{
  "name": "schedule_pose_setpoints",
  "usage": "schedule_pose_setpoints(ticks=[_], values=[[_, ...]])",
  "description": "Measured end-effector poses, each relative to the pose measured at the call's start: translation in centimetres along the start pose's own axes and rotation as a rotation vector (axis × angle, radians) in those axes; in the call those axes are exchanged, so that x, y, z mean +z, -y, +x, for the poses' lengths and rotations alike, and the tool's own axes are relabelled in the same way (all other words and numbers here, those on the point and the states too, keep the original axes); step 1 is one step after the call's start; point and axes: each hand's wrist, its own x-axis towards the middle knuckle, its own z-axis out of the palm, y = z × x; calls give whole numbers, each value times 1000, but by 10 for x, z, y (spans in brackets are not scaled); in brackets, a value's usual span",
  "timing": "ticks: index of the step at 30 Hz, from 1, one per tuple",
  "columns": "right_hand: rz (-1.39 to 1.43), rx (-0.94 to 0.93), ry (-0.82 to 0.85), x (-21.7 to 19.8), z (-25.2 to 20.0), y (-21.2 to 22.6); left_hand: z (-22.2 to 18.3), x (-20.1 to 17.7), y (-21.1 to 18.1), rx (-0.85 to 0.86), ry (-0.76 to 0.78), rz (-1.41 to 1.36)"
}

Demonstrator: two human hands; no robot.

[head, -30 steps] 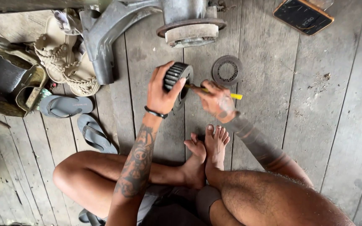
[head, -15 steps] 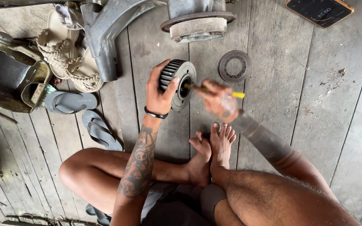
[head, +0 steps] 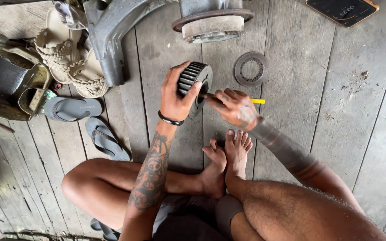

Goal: Cleaning and inspecting the grooves of a motorcycle clutch basket using a small hand tool

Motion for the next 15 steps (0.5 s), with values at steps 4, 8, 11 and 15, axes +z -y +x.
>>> schedule_pose_setpoints(ticks=[4,8,11,15], values=[[-110,-65,-31,3,3,3,-2,-2,-1,-3,36,1],[64,235,106,-4,7,2,4,2,0,-7,-4,-5],[429,502,300,-31,18,13,-2,3,-5,-6,-2,-1],[691,570,360,-47,36,6,-5,2,-6,-12,-6,2]])
